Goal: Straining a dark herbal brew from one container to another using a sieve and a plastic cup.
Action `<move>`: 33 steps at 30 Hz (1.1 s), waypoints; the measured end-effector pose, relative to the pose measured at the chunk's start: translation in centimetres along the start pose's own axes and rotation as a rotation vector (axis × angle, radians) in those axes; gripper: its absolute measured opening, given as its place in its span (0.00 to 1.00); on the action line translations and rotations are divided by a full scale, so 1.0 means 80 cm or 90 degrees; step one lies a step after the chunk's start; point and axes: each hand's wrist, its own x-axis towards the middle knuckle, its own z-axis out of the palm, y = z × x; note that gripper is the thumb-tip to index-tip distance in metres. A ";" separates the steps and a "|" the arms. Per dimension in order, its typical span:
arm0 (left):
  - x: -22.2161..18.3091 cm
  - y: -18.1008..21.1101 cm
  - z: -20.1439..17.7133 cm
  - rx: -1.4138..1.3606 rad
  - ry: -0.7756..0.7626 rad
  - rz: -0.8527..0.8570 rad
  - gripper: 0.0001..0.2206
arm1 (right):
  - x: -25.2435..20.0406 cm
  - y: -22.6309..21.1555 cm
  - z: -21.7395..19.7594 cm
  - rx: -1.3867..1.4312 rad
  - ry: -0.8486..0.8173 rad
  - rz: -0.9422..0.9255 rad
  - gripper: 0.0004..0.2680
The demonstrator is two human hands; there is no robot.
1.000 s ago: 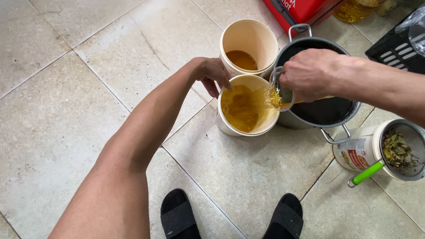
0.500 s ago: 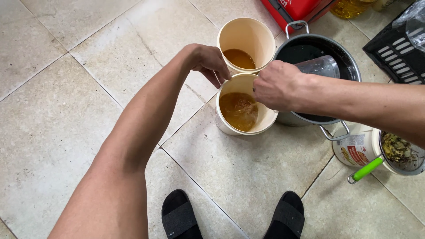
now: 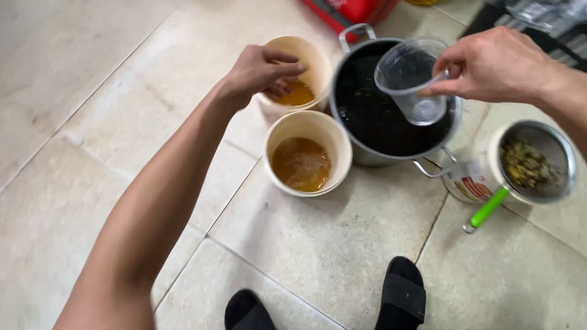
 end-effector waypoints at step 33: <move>-0.027 0.013 -0.009 -0.035 0.119 -0.101 0.20 | 0.007 -0.021 0.035 0.087 0.197 -0.025 0.15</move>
